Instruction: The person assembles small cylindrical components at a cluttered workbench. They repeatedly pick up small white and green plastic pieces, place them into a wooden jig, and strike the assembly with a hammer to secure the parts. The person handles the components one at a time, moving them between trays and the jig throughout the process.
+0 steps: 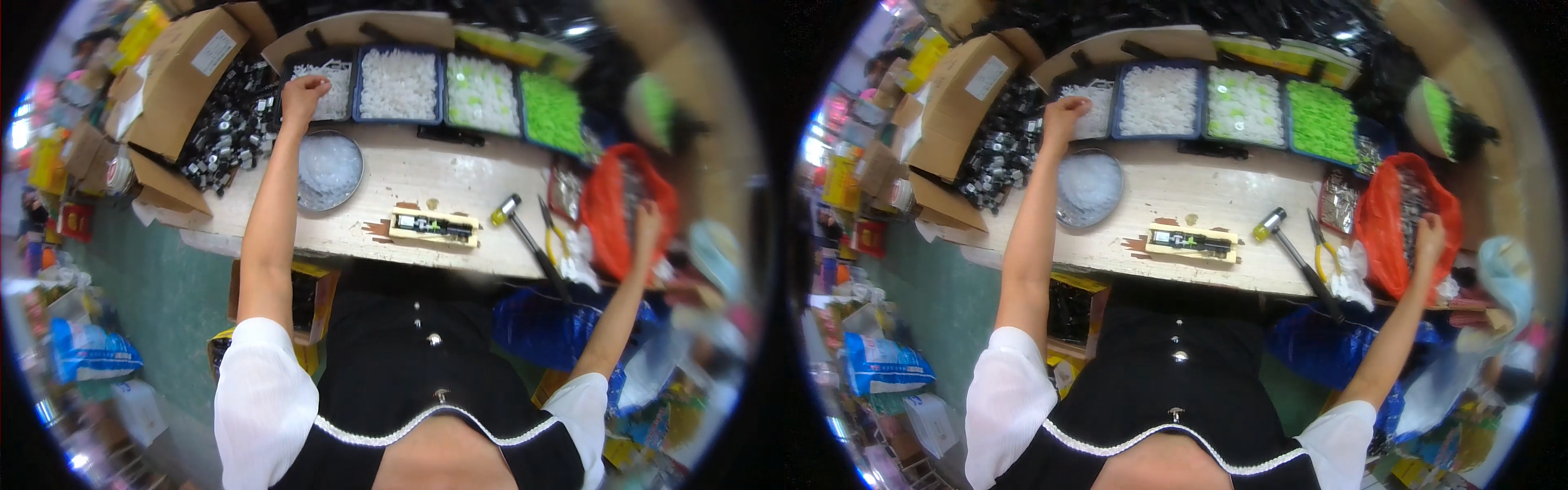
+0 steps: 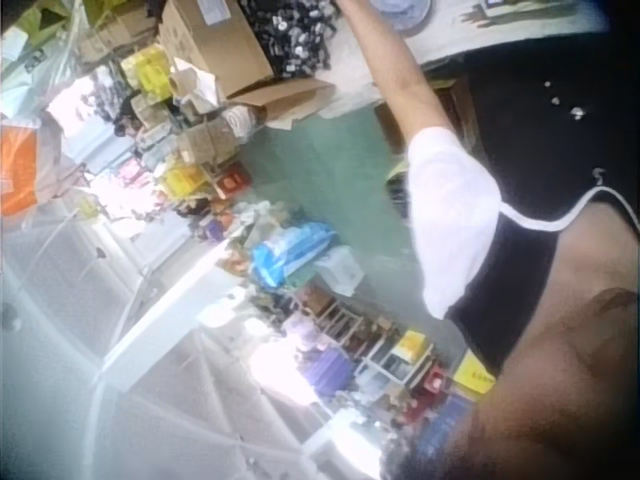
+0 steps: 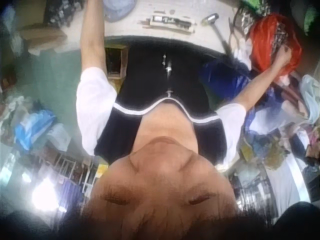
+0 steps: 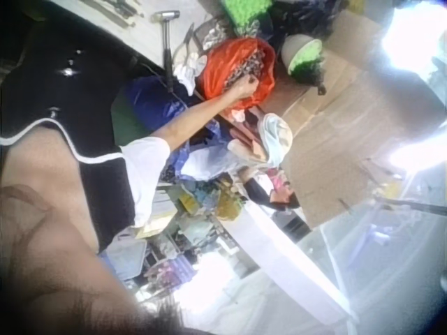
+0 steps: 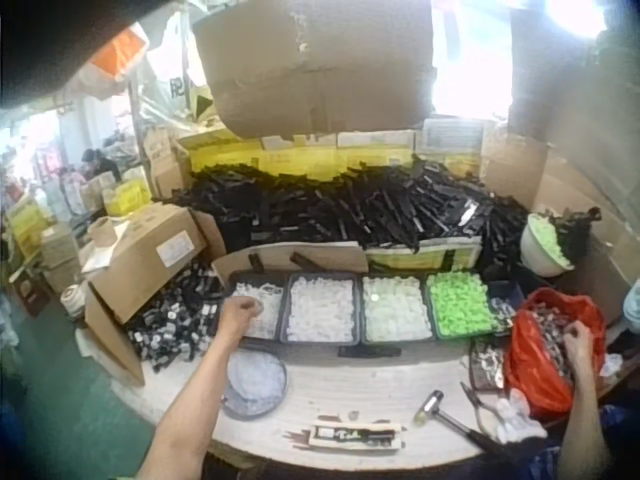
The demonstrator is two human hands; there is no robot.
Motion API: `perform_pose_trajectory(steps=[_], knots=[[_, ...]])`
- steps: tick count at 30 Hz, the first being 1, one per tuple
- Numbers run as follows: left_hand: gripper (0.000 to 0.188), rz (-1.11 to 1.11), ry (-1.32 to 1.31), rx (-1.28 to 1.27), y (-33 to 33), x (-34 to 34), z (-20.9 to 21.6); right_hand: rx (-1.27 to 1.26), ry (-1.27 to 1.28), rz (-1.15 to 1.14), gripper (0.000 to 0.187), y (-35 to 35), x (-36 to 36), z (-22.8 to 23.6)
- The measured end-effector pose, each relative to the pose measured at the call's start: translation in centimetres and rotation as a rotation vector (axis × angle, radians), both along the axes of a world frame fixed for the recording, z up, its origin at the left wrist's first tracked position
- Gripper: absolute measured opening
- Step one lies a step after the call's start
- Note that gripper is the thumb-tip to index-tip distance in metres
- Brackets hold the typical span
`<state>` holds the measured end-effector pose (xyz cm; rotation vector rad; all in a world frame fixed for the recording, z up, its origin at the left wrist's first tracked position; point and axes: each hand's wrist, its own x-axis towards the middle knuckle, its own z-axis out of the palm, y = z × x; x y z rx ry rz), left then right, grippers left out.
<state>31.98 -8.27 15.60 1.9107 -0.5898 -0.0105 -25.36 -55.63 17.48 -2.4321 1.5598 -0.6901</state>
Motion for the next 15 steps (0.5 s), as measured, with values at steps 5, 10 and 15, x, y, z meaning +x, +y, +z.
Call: perform_pose_trajectory(steps=[5, 10, 15], knots=[[0.019, -0.074, 0.137, -0.342, -0.2, -0.8, 2.7, -0.035, -0.045, -0.004, 0.024, 0.4, -0.1, -0.4], [0.023, -0.114, 0.275, -0.37, 1.7, -4.3, 4.5, -0.037, -0.254, 0.127, 0.023, 0.2, 0.1, -0.2], [0.016, -0.046, 0.2, -0.073, 5.2, -8.0, 4.3, -0.125, -0.502, 0.239, 0.02, -2.3, -3.0, -0.3]])
